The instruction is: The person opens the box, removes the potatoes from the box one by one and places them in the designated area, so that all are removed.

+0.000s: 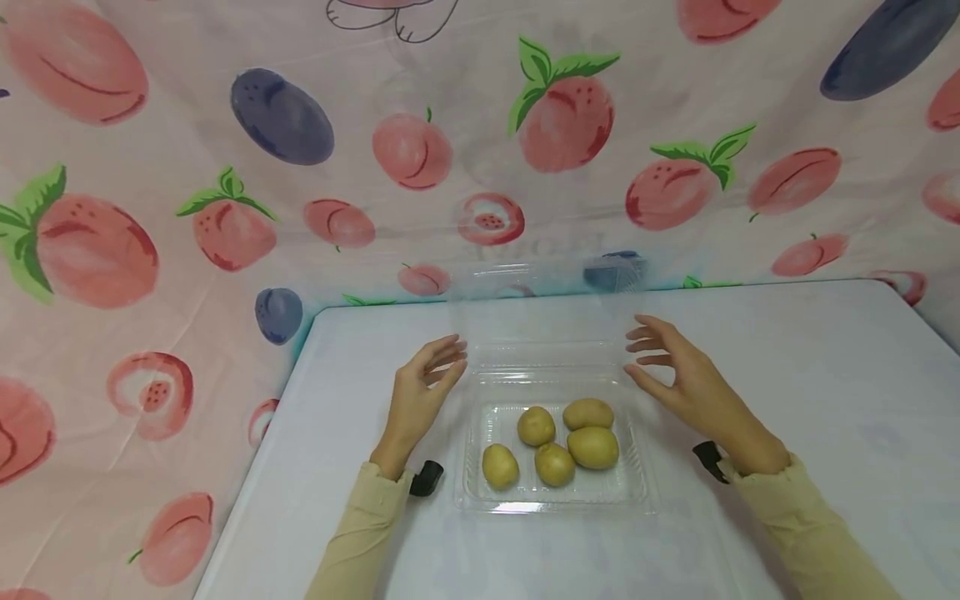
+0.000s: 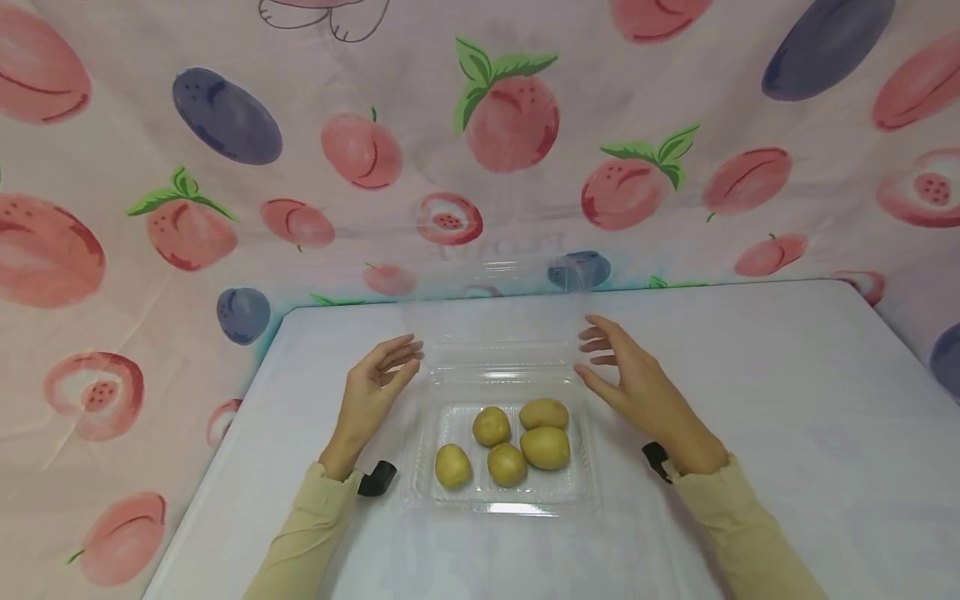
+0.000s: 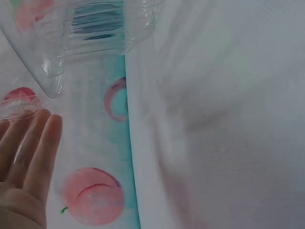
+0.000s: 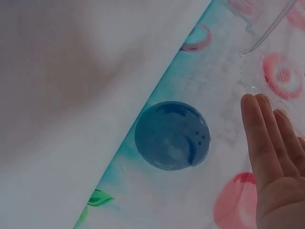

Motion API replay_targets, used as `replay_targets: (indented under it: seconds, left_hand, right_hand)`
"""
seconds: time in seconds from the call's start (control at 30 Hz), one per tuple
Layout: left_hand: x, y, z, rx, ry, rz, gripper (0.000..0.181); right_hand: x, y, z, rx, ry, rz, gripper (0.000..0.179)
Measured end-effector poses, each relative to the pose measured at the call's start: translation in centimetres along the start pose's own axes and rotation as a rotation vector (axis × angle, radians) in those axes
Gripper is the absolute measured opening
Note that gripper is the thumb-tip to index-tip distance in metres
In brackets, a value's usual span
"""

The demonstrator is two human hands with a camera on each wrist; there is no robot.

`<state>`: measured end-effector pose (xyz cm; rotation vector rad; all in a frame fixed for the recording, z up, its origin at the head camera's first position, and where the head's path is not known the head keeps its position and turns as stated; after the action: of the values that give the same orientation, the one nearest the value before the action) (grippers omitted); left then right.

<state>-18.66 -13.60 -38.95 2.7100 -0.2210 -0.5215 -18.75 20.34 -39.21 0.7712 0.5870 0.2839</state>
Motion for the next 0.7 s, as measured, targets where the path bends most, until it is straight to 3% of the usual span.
replay_targets:
  seconds: [0.17, 0.27, 0.4, 0.7]
  left_hand:
    - [-0.1, -0.3, 1.3, 0.047, 0.047, 0.045, 0.041]
    - [0.0, -0.2, 0.8, 0.078, 0.045, 0.071, 0.043]
    - [0.0, -0.4, 1.6, 0.120, 0.083, 0.115, 0.049]
    - [-0.1, -1.2, 5.5, 0.185, 0.153, 0.142, 0.059]
  right_hand:
    - [-0.4, -0.4, -0.6, -0.046, 0.012, -0.003, 0.083]
    - [-0.5, -0.6, -1.0, -0.074, 0.008, 0.011, 0.087]
    - [-0.4, -0.9, -1.3, -0.084, -0.019, 0.051, 0.091]
    - [-0.3, -1.7, -1.9, -0.101, -0.065, 0.122, 0.087]
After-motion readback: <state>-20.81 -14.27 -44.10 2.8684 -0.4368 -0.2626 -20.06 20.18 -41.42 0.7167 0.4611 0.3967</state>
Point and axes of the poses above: each hand's wrist, its own x-axis away from the middle knuckle, its own y-axis out of the back of the hand, z = x × y, the point moved 4 cm from there along -x, towards the middle knuckle, and after that the axes turned 8 degrees about z, right-handed, at the moved point
